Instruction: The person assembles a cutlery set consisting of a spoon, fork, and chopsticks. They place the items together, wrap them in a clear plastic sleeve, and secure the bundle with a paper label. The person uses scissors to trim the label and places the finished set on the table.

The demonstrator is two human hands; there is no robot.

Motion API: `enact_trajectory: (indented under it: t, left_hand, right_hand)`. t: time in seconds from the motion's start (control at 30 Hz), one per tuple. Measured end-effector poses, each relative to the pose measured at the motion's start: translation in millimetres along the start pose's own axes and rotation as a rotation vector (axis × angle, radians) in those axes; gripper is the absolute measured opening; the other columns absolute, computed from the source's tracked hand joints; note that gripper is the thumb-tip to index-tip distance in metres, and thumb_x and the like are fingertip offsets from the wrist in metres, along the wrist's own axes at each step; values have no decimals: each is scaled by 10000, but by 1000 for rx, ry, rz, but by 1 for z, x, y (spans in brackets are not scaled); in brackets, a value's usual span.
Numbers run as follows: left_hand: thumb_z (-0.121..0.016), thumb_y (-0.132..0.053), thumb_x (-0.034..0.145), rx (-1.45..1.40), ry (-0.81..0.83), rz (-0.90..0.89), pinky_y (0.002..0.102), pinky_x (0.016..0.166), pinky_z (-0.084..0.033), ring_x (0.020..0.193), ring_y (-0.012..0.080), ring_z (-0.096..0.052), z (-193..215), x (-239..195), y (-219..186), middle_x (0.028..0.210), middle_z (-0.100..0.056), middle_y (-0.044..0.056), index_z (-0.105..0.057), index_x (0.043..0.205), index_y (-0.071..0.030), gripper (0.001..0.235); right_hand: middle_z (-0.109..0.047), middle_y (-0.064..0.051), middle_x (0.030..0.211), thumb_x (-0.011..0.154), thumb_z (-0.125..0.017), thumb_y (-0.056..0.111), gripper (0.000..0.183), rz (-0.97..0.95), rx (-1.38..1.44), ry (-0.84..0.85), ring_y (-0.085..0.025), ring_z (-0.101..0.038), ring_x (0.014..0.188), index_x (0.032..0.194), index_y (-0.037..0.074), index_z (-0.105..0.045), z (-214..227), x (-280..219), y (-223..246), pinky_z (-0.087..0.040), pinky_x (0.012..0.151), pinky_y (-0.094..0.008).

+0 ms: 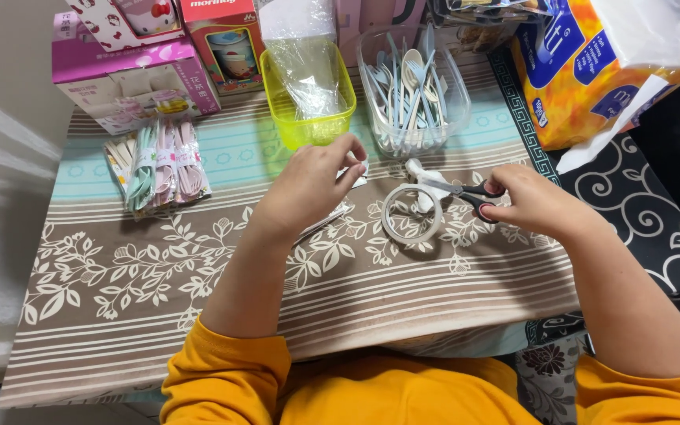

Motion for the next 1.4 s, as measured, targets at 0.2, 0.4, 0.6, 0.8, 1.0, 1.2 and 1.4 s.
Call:
enact_trajectory:
  t: [0.2, 0.4, 0.6, 0.8, 1.0, 1.2, 1.4]
  left_hand:
    - [-553, -249, 1021, -78, -62, -46, 454, 851, -493, 1123, 278, -687, 10, -7, -6, 1186, -755, 105, -579, 1120, -148, 144]
    - [-574, -192, 981, -341, -17, -237, 613, 1108, -375, 1325, 496, -511, -11, -14, -22, 1419, -589, 247, -562, 1201, -115, 233]
    - [-585, -167, 969, -732, 14, -124, 612, 1174, -283, 1490, 370, -369, -68, -16, 14, 1580, -471, 99, -573, 1311, -209, 345]
    - [-615, -121, 980, -949, -72, -72, 575, 1181, -281, 1518, 281, -335, -74, -29, 34, 1593, -459, 42, -550, 1374, -212, 409]
    - [-615, -83, 972, -855, -126, -71, 557, 1194, -275, 1495, 300, -358, -80, -27, 59, 1553, -499, 87, -589, 1365, -149, 400]
    - [-623, -86, 949, -761, -129, -51, 563, 1184, -311, 1452, 336, -430, -80, -28, 61, 1501, -554, 114, -645, 1309, -130, 363]
    - [-600, -95, 939, -538, -227, -123, 571, 1144, -370, 1369, 411, -517, -55, -34, 52, 1441, -608, 125, -721, 1250, -182, 345]
  right_hand:
    - [-536, -167, 1255, 877, -715, 540, 499, -243, -264, -163, -353, -474, 1179, 1094, 91, -732, 7, 17, -47, -494, 900, -467]
    - [-649, -145, 881, 801, -838, 294, 276, -120, -53, -255, -410, -677, 963, 847, 62, -697, -32, 57, -100, -568, 789, -512]
    - [-747, -146, 958, 929, -754, 184, 156, 76, 183, -390, -307, -729, 826, 1029, 66, -769, 6, 26, 0, -570, 749, -416]
    - [-706, -68, 1051, 1070, -578, 256, 275, 324, 1280, -301, -105, -642, 909, 1163, 37, -716, -19, 18, 120, -563, 786, -205]
    - [-704, -114, 1022, 1074, -581, 236, 287, 435, 1364, -443, -124, -595, 903, 1194, 15, -720, -58, 45, 141, -550, 808, -262]
    - [-689, -71, 943, 991, -713, 156, 188, 458, 1297, -420, -97, -579, 815, 1130, 36, -754, -67, 47, 139, -548, 757, -246]
    - [-682, -77, 951, 992, -734, 154, 143, 466, 1193, -492, -94, -606, 872, 952, 17, -740, -62, 45, 133, -543, 783, -247]
Point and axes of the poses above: each hand's wrist, its own x-axis towards the middle knuckle, its own z-axis out of the back of the hand, y = z × x, the point moved 10 cm from there along x, towards the middle knuckle
